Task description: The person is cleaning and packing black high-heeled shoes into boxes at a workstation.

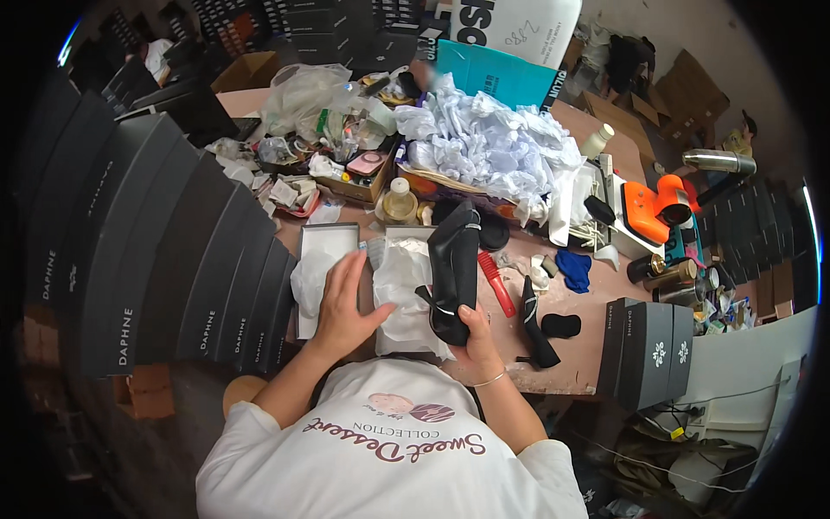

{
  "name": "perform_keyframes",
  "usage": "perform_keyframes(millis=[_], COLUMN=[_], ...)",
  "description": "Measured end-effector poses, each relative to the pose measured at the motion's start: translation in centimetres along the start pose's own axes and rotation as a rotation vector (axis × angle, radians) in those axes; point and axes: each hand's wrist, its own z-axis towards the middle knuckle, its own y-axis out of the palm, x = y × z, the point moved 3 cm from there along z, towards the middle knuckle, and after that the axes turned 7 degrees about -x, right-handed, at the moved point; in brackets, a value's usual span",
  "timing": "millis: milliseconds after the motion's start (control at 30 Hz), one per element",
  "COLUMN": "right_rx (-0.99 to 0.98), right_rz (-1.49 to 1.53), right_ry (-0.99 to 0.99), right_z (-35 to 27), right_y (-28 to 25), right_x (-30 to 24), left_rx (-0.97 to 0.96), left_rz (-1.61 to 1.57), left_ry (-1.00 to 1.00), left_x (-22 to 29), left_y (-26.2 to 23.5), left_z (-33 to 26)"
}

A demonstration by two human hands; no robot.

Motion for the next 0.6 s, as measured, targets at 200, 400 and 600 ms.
perform_keyframes(millis=[200, 400, 600], right_rx=[-0.156, -0.169, -0.241], right_rz=[0.069, 0.426, 0.651], right_ry=[-0.046, -0.019, -0.095], right_z=[0.0, -0.8, -1.5], right_y=[0.8, -1.9, -2.7], right_x=[0.0, 1.6, 1.9], left_rx=[-0.317, -0.396, -0.379], left_rz=[-0.804, -1.122, -1.463], left_ry=[-0.517, -0.435, -0.68], left_x=[-9.1, -3.6, -2.3], left_y=[1.6, 0.5, 2.3], left_z=[0.9, 1.5, 0.7])
